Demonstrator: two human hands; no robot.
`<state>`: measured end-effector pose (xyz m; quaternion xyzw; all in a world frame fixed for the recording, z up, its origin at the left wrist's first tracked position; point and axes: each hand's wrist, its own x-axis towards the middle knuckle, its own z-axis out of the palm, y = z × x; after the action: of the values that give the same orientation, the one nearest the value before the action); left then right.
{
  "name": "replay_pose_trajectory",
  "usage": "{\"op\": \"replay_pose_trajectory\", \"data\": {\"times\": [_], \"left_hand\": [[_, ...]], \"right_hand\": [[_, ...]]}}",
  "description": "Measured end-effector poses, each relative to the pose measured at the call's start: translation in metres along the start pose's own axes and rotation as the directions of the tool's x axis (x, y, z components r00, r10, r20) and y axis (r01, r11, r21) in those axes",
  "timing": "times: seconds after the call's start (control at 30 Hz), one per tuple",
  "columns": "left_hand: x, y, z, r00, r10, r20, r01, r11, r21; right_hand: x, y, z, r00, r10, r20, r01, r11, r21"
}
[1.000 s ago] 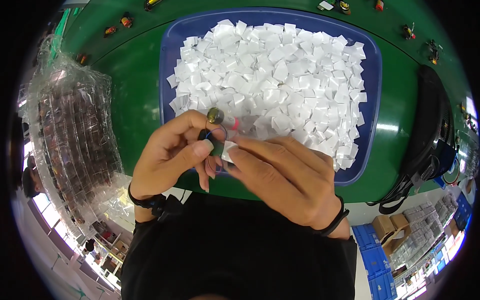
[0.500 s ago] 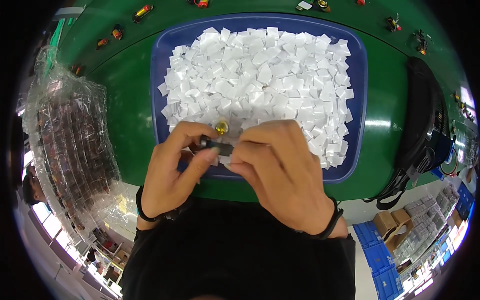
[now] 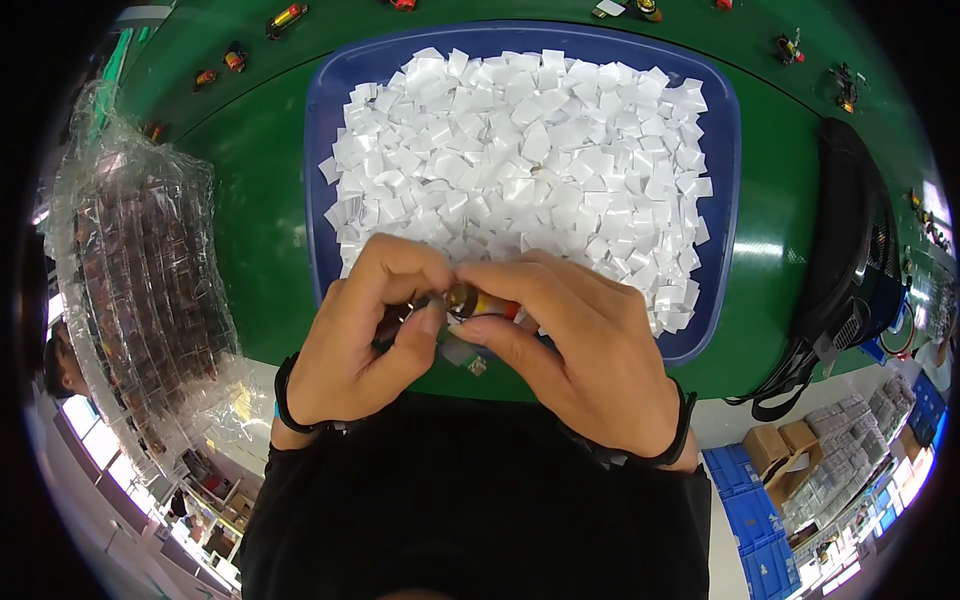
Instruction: The person picks up a circuit board and a battery, wraps a white adhesive strip around them by hand, and places the assembly on the table. After repeating this process for several units, the person places the finished assemblies into a plastic tray.
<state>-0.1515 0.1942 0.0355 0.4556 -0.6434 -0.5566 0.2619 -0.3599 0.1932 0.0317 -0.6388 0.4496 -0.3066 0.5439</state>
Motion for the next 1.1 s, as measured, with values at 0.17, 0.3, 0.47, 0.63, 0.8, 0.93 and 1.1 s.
{"op": "replay_pose_trajectory", "data": {"times": [0.17,0.3,0.47,0.63,0.8,0.93,1.1], "left_hand": [[0.003,-0.003,0.005,0.998,-0.04,-0.048,0.041,0.999,0.008],[0.003,-0.001,-0.003,0.983,-0.165,0.077,0.171,0.981,-0.09],[0.001,0.003,-0.016,0.941,-0.265,0.21,0.286,0.955,-0.076],[0.0,-0.005,-0.017,0.97,-0.228,0.084,0.218,0.97,0.109],[-0.002,-0.008,-0.019,0.987,-0.156,0.038,0.159,0.982,-0.105],[0.0,-0.004,-0.021,0.969,-0.195,0.152,0.24,0.892,-0.384],[0.006,-0.005,-0.022,0.939,-0.249,0.236,0.34,0.764,-0.548]], "right_hand": [[0.003,0.002,0.002,0.971,-0.22,-0.091,0.197,0.957,-0.211],[0.003,0.004,-0.003,0.963,-0.25,-0.099,0.23,0.957,-0.18],[0.005,0.007,-0.012,0.956,-0.287,-0.066,0.264,0.934,-0.24],[0.011,-0.003,-0.002,0.984,-0.176,0.028,0.169,0.867,-0.469],[0.008,0.005,-0.002,0.95,-0.313,0.023,0.302,0.893,-0.333],[0.005,0.008,0.001,0.86,-0.507,-0.057,0.474,0.835,-0.28],[0.003,0.006,0.004,0.807,-0.59,-0.021,0.523,0.73,-0.44]]}}
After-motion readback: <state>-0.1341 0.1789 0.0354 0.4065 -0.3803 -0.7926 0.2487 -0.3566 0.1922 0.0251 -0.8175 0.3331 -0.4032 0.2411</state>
